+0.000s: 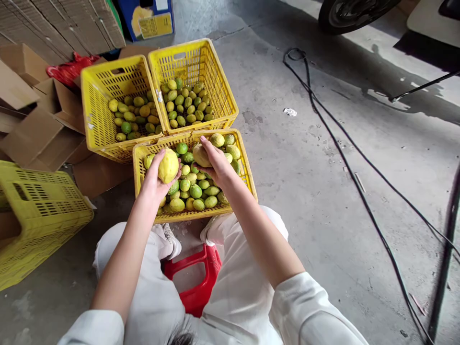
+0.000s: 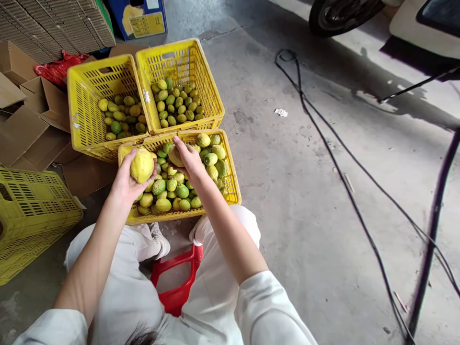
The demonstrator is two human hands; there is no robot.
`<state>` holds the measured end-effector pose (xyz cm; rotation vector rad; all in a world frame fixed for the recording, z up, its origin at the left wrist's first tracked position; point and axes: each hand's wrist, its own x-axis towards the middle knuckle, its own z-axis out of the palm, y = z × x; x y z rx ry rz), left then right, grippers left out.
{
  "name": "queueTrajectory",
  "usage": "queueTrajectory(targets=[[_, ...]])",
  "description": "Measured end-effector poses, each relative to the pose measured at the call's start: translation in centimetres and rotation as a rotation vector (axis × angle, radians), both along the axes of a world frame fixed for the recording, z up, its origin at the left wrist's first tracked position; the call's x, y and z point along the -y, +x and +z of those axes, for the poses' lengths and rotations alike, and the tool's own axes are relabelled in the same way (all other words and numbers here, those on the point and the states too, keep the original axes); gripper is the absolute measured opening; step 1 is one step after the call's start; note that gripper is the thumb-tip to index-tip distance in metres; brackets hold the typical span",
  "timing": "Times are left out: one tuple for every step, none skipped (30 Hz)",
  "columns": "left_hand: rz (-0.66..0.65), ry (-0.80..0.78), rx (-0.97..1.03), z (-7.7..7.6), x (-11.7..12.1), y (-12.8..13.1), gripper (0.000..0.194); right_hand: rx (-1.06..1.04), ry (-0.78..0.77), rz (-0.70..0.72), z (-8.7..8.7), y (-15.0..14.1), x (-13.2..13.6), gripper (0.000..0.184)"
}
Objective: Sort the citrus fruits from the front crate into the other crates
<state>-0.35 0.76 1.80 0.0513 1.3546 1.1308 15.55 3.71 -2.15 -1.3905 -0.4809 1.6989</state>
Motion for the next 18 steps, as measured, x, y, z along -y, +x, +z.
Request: queueTrajectory(targets=[[-0.005, 0.014, -0.009, -0.1, 0.1, -0.1, 0.018, -0.001, 0.019, 0.003, 0.0, 0.0, 0.1, 0.039], [-0.009, 0.029, -0.016, -0.3, 0.1, -0.2, 0.019, -0.003, 0.032, 0.004, 0.1, 0.0, 0.2, 0.040], [-0.016, 0.042, -0.016, -0.4, 0.2, -0.3, 0.020, -0.010, 0.041, 0.002, 0.0, 0.0, 0.3, 0.041], [-0.022, 0.053, -0.011, -0.5, 0.2, -0.4, 0.022, -0.021, 0.049, -0.004, 0.0, 0.1, 0.3, 0.044], [-0.023, 0.061, -0.004, -0.5, 0.3, -0.5, 0.024, -0.033, 0.053, -0.013, -0.1, 0.1, 0.3, 0.046], [-0.019, 0.067, 0.003, -0.5, 0.3, -0.6, 0.026, -0.045, 0.057, -0.020, -0.2, 0.1, 0.3, 0.048], [-0.005, 0.065, 0.009, -0.4, 0.2, -0.7, 0.027, -0.053, 0.058, -0.026, -0.3, 0.2, 0.3, 0.048], [0.017, 0.058, 0.014, -0.3, 0.2, -0.8, 0.027, -0.059, 0.053, -0.026, -0.4, 0.3, 0.3, 0.046], [0.042, 0.043, 0.017, -0.2, 0.1, -0.8, 0.026, -0.062, 0.036, -0.018, -0.5, 0.4, 0.2, 0.044], [0.061, 0.020, 0.023, -0.2, 0.0, -0.9, 0.024, -0.067, 0.014, 0.001, -0.6, 0.5, 0.2, 0.040], [0.068, -0.008, 0.031, -0.1, 0.0, -1.0, 0.022, -0.073, -0.010, 0.025, -0.6, 0.6, 0.1, 0.037], [0.063, -0.036, 0.041, -0.1, -0.1, -1.0, 0.021, -0.080, -0.030, 0.051, -0.7, 0.7, 0.1, 0.035], [0.048, -0.062, 0.050, -0.2, -0.2, -1.1, 0.022, -0.083, -0.043, 0.072, -0.7, 0.8, 0.0, 0.035], [0.027, -0.083, 0.058, -0.4, -0.2, -1.1, 0.024, -0.082, -0.046, 0.083, -0.8, 0.8, -0.1, 0.035], [0.004, -0.098, 0.063, -0.6, -0.3, -1.2, 0.028, -0.077, -0.037, 0.083, -0.8, 0.7, -0.1, 0.036], [-0.016, -0.106, 0.067, -0.8, -0.3, -1.2, 0.032, -0.071, -0.024, 0.071, -0.8, 0.7, -0.2, 0.035], [-0.031, -0.109, 0.071, -1.0, -0.3, -1.2, 0.036, -0.065, -0.013, 0.051, -0.8, 0.5, -0.2, 0.035], [-0.040, -0.111, 0.074, -1.2, -0.3, -1.1, 0.038, -0.065, -0.005, 0.030, -0.7, 0.4, -0.3, 0.035]])
